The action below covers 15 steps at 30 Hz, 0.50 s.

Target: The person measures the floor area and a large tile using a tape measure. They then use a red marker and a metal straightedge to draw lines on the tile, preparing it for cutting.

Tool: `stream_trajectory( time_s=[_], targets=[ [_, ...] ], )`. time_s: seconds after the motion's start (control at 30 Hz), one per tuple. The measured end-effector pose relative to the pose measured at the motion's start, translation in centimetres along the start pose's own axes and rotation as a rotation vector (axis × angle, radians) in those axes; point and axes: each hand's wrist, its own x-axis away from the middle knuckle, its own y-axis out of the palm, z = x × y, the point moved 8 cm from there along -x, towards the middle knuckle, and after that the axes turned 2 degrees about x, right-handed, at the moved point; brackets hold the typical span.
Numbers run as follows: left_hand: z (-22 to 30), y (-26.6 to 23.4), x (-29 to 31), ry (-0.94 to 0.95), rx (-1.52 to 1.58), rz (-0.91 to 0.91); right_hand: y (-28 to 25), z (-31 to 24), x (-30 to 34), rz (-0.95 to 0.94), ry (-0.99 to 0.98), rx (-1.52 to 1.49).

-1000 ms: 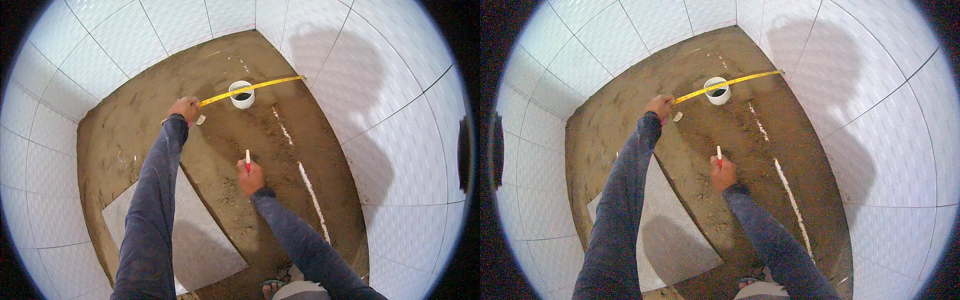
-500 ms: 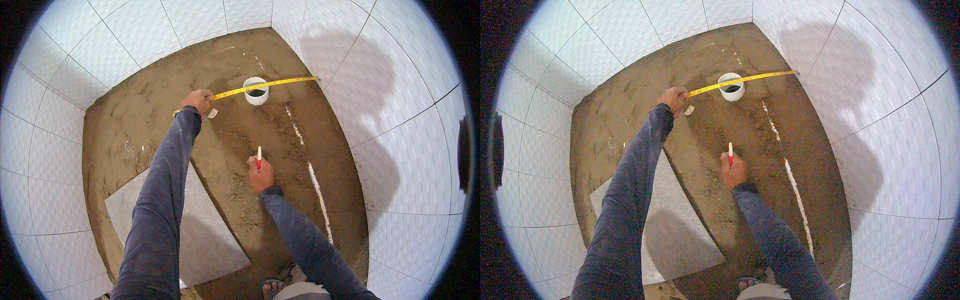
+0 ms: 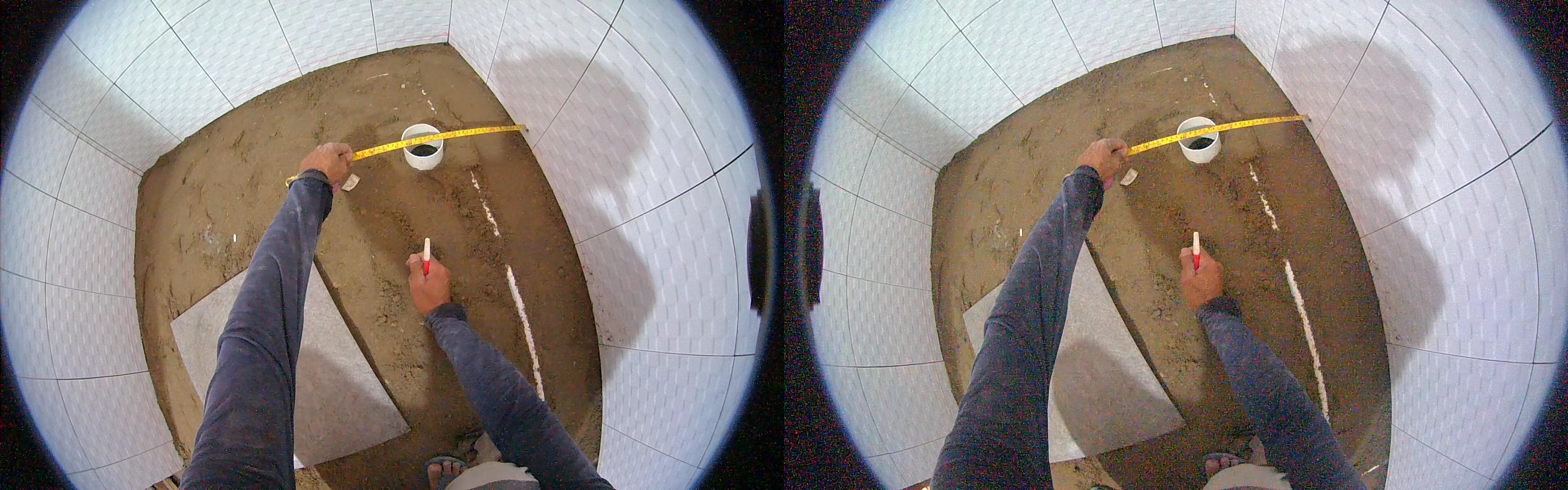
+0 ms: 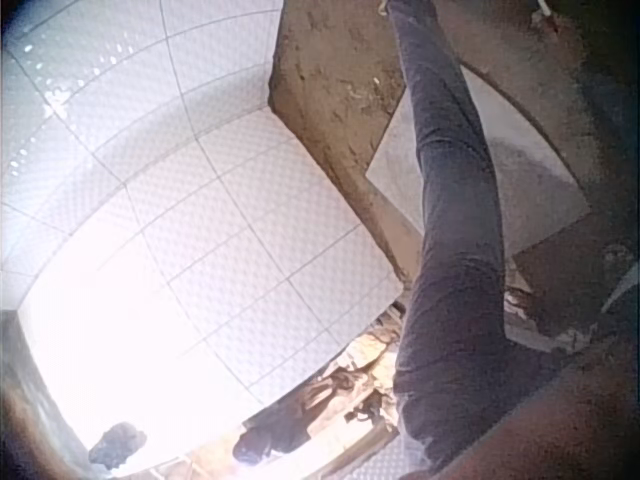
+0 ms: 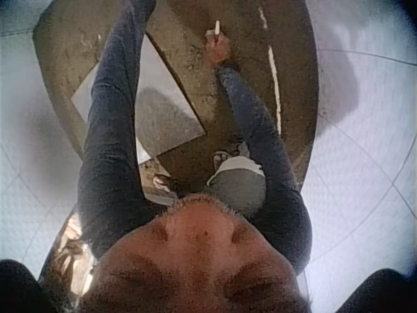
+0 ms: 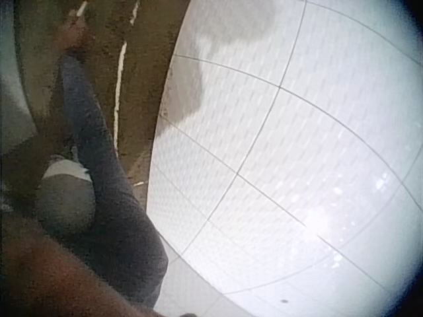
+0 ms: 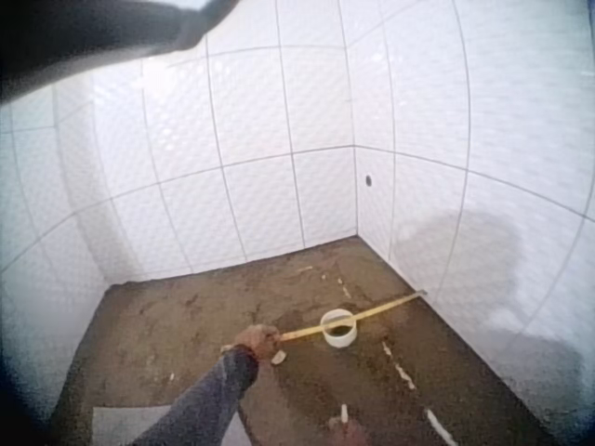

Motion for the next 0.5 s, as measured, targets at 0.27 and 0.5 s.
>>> stream_trajectory(
  time_s=[0.27,0.5],
  targets=[
    [1.2,-0.4,0.8,-0.092,0.010,-0.077,-0.4,0.1,-0.2,0.014,-0.007,0.004],
    [1.0,-0.3,0.4,0.039,-0.025,0.039,-0.2,-0.1,-0.2,0.033,-0.018,-0.019]
  ],
)
